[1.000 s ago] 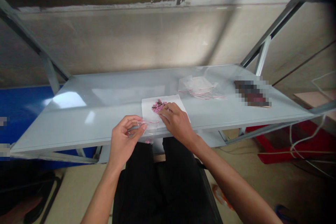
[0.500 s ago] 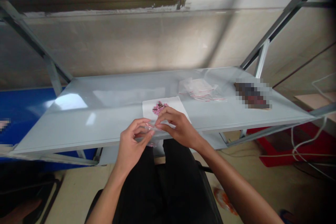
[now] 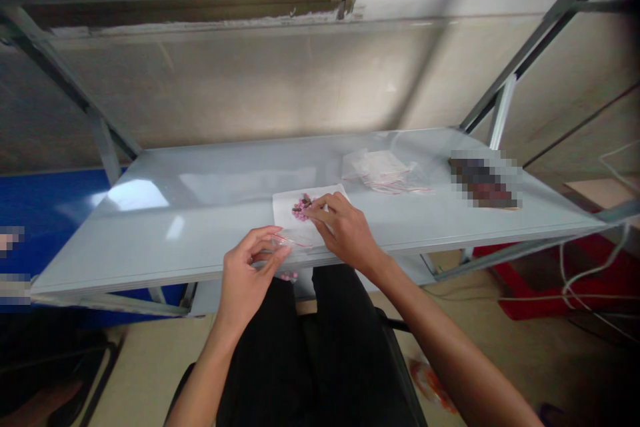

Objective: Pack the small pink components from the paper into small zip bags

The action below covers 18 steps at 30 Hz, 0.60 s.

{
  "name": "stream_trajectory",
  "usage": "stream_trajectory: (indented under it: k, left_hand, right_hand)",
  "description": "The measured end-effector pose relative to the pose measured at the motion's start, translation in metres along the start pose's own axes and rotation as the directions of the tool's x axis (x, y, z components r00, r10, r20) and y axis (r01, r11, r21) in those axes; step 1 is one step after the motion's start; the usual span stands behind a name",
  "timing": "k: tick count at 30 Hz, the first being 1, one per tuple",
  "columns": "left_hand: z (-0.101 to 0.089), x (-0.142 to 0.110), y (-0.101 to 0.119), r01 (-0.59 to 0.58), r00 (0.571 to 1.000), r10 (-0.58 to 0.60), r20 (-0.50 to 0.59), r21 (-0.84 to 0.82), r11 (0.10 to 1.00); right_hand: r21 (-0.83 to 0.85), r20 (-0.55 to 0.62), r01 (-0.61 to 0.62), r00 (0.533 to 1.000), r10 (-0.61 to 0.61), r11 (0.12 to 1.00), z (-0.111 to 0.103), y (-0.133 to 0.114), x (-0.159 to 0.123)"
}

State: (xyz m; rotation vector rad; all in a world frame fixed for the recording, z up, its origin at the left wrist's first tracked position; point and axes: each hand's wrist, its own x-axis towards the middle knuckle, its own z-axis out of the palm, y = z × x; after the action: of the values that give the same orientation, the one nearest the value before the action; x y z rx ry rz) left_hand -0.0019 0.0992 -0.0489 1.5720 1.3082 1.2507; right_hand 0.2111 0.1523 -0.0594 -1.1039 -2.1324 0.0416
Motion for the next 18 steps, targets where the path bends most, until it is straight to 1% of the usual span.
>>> stream_trajectory:
  k: [2,4,10,13,18]
  left_hand:
    - [0.0,0.001,0.0,0.003,1.0,-0.003,-0.003,0.001,1.0]
    - [0.0,0.002,-0.001,0.006,1.0,-0.006,-0.009,0.002,1.0]
    - [0.003,0.002,-0.002,0.004,1.0,-0.004,-0.003,0.0,1.0]
    - [0.004,0.002,-0.001,0.0,1.0,0.0,-0.001,0.01,1.0]
    - [0.004,0.002,0.001,0.003,1.0,-0.003,0.002,0.027,1.0]
  right_hand:
    - [-0.065,0.034,0.011,0.999,-0.009,0.998,0.003,0.001,-0.001]
    - [-0.087,0.046,0.016,0.999,-0.012,0.996,0.006,0.001,-0.001]
    - [-0.022,-0.001,-0.049,0.999,0.049,0.999,0.012,0.0,0.0]
    - [-0.014,0.014,-0.046,0.999,0.047,0.999,0.014,-0.001,0.0]
    - [0.005,0.034,-0.084,0.996,0.083,0.996,0.013,-0.002,0.0]
